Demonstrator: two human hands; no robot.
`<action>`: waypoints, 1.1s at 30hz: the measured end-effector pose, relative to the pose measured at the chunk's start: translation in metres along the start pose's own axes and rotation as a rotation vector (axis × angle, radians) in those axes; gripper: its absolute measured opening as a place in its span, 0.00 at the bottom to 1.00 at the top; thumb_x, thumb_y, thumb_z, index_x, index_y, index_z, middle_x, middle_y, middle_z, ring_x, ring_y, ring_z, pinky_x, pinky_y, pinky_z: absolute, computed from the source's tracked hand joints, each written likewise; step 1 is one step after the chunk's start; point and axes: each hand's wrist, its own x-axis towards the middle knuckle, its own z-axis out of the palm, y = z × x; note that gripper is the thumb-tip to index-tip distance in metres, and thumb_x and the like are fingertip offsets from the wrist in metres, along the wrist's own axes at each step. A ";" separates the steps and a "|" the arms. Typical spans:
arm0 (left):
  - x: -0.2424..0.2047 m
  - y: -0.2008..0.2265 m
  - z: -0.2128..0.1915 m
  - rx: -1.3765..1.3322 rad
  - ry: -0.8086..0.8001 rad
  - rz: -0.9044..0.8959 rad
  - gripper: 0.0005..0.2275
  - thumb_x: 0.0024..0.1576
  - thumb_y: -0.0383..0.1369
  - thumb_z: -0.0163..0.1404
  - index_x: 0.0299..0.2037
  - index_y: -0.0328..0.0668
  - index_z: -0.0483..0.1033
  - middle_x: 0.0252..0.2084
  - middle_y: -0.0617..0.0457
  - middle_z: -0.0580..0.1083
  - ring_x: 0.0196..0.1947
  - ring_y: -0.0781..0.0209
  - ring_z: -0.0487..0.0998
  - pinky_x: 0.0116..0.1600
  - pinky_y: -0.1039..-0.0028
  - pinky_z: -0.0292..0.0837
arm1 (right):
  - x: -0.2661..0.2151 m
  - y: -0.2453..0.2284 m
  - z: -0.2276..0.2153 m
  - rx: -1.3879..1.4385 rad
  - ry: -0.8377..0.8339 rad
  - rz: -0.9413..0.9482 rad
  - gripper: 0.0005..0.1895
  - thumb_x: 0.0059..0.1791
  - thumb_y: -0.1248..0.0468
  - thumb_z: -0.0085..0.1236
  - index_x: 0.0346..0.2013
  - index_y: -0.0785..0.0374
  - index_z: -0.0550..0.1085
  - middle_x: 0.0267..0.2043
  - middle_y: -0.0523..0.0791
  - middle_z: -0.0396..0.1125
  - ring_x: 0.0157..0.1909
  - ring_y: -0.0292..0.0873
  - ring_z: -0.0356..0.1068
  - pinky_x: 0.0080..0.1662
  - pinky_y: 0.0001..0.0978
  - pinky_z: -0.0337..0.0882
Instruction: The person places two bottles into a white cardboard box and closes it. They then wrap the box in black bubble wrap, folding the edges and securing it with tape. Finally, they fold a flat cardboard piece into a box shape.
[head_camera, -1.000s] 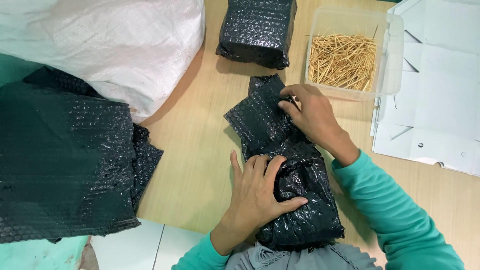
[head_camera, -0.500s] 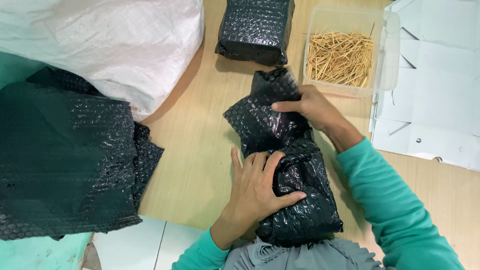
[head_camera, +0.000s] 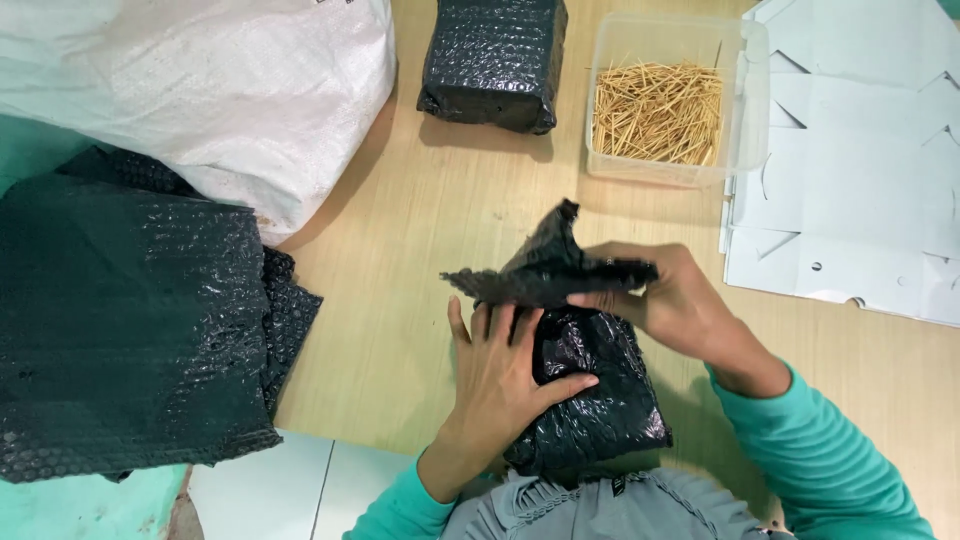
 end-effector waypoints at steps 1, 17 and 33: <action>-0.003 0.000 0.002 0.030 0.053 0.006 0.42 0.45 0.70 0.50 0.54 0.36 0.76 0.54 0.40 0.68 0.56 0.36 0.67 0.69 0.29 0.45 | -0.006 0.000 0.001 -0.047 -0.024 -0.106 0.18 0.44 0.64 0.68 0.47 0.65 0.79 0.39 0.43 0.78 0.40 0.37 0.76 0.43 0.28 0.79; -0.011 -0.005 0.011 -0.338 0.222 -0.169 0.35 0.62 0.49 0.48 0.75 0.42 0.45 0.79 0.36 0.46 0.80 0.41 0.49 0.78 0.35 0.35 | -0.054 0.010 0.018 -0.412 -0.377 -0.606 0.25 0.58 0.44 0.31 0.39 0.58 0.72 0.73 0.52 0.60 0.76 0.60 0.55 0.67 0.61 0.48; 0.027 -0.035 -0.064 -0.437 -0.278 0.334 0.12 0.59 0.30 0.57 0.51 0.48 0.71 0.57 0.46 0.70 0.54 0.47 0.69 0.62 0.56 0.59 | -0.081 0.020 0.036 -0.812 -0.161 -0.728 0.16 0.51 0.77 0.51 0.52 0.60 0.70 0.70 0.51 0.63 0.73 0.56 0.59 0.68 0.62 0.54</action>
